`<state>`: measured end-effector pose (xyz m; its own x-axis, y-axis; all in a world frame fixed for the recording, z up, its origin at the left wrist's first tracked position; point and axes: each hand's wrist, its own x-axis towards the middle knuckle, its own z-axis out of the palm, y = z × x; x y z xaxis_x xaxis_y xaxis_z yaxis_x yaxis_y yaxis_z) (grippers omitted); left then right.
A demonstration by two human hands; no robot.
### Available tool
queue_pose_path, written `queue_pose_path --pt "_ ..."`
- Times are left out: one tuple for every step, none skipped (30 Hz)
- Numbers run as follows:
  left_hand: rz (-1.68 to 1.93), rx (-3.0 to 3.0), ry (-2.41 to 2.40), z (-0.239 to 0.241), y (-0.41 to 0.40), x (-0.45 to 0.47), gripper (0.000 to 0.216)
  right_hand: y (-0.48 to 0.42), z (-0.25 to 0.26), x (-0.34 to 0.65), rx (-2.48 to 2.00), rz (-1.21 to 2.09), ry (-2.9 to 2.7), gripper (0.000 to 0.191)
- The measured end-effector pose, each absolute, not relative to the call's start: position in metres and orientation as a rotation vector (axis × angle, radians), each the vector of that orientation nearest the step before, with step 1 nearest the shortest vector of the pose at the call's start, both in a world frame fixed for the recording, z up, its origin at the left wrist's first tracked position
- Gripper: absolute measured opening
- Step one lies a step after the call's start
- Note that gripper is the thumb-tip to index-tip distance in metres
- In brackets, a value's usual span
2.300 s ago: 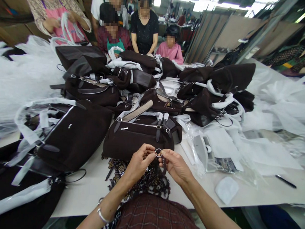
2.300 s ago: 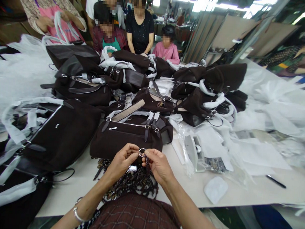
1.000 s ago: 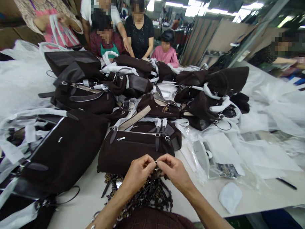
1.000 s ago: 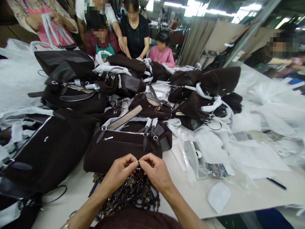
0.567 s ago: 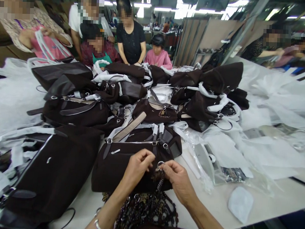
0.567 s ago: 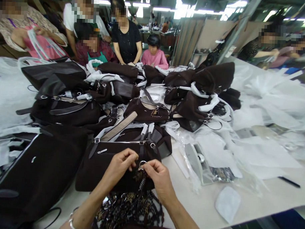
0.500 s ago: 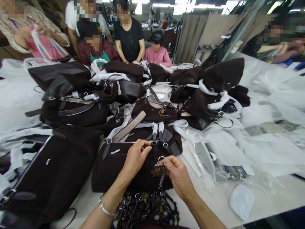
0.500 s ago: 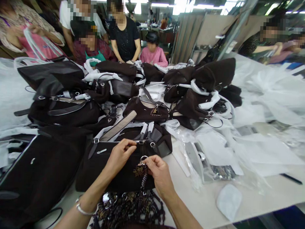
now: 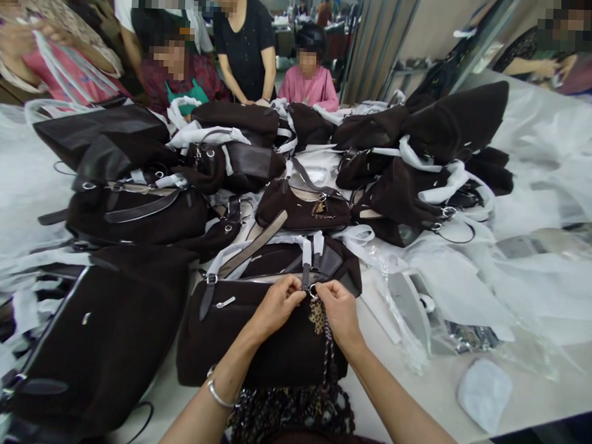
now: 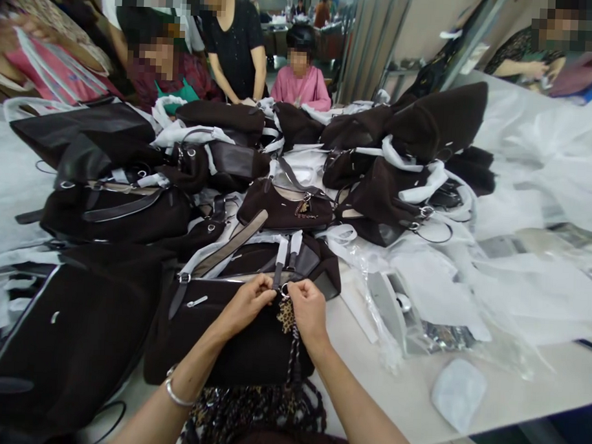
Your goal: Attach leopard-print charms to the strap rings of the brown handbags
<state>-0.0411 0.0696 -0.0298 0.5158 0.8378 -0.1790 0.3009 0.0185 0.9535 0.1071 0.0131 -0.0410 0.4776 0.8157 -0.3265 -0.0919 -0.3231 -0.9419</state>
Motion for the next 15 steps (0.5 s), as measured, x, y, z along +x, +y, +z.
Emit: queue_pose_path --pt "0.566 1.541 1.008 -0.031 0.068 -0.042 0.01 0.014 -0.041 0.106 -1.653 1.047 -0.639 0.032" --pt "0.574 1.537 1.003 -0.032 0.067 -0.043 0.01 0.014 -0.041 0.106 -1.657 1.045 -0.641 0.032" --pt "0.58 1.536 1.0 -0.033 0.067 -0.044 0.011 0.014 -0.041 0.105 -1.659 1.043 -0.639 0.032" --pt "0.584 1.536 0.998 -0.035 0.067 -0.044 0.012 0.014 -0.041 0.104 -1.657 1.041 -0.635 0.032" --pt "0.585 1.534 0.999 -0.037 0.067 -0.043 0.013 0.014 -0.041 0.103 -1.651 1.041 -0.629 0.032" --pt "0.586 1.527 1.003 -0.038 0.067 -0.043 0.014 0.014 -0.041 0.103 -1.644 1.043 -0.62 0.033" --pt "0.588 1.51 1.006 -0.04 0.067 -0.043 0.015 0.014 -0.04 0.103 -1.636 1.049 -0.613 0.033" --pt "0.591 1.487 1.008 -0.042 0.068 -0.042 0.015 0.013 -0.039 0.102 -1.629 1.056 -0.608 0.033" --pt "0.595 1.464 1.007 -0.043 0.068 -0.042 0.015 0.013 -0.038 0.102 -1.626 1.064 -0.608 0.033" --pt "0.599 1.446 1.004 -0.044 0.068 -0.042 0.015 0.012 -0.037 0.102 -1.626 1.07 -0.611 0.033" --pt "0.604 1.433 0.999 -0.045 0.068 -0.042 0.015 0.011 -0.036 0.102 -1.629 1.071 -0.617 0.032" --pt "0.611 1.424 0.994 -0.046 0.068 -0.041 0.015 0.011 -0.035 0.102 -1.633 1.069 -0.625 0.032" --pt "0.62 1.416 0.99 -0.047 0.067 -0.041 0.015 0.01 -0.035 0.101 -1.639 1.062 -0.633 0.032" --pt "0.628 1.407 0.992 -0.047 0.066 -0.041 0.015 0.01 -0.035 0.101 -1.646 1.052 -0.64 0.031" --pt "0.631 1.389 0.995 -0.048 0.065 -0.04 0.015 0.009 -0.035 0.1 -1.654 1.04 -0.651 0.031"
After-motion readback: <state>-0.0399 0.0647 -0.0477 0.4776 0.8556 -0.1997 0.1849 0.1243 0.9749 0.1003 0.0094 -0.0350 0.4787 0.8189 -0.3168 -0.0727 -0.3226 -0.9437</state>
